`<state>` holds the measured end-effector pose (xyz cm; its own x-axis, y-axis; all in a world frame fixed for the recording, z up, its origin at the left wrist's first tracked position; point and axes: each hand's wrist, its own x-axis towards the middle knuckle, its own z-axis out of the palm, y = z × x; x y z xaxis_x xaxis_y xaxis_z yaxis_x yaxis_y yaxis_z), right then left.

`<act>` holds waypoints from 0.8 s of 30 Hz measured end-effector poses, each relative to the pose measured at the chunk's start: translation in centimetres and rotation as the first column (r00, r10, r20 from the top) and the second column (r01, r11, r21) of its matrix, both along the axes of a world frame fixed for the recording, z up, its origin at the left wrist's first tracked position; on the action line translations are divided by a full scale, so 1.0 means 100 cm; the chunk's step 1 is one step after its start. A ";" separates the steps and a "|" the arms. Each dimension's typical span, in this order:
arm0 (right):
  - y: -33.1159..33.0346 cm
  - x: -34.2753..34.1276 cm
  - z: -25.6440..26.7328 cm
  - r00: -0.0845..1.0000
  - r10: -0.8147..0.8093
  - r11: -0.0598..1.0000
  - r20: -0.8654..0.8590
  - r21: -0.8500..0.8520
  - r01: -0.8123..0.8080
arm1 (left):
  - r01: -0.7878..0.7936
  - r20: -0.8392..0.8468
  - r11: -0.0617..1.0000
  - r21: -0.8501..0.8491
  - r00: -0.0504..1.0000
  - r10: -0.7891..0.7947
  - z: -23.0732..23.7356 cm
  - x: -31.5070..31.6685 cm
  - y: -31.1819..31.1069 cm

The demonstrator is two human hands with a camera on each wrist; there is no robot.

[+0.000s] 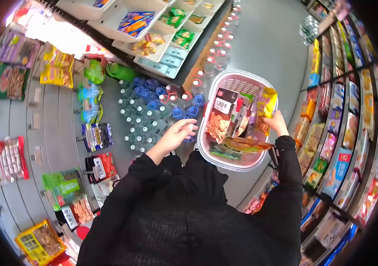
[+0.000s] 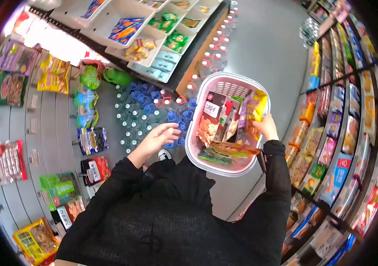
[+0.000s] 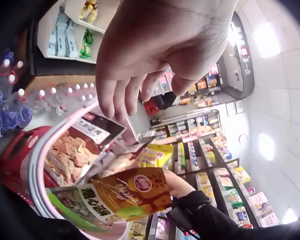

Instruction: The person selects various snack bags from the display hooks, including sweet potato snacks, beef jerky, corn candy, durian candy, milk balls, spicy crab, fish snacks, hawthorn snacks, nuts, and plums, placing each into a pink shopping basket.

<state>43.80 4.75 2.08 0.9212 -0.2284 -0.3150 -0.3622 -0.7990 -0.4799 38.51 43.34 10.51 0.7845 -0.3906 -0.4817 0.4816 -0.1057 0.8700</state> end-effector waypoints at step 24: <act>0.334 -0.073 0.136 0.581 0.802 0.388 0.139 0.619 -0.683 | -0.533 0.246 0.816 0.224 0.841 0.482 -0.035 -0.234 0.218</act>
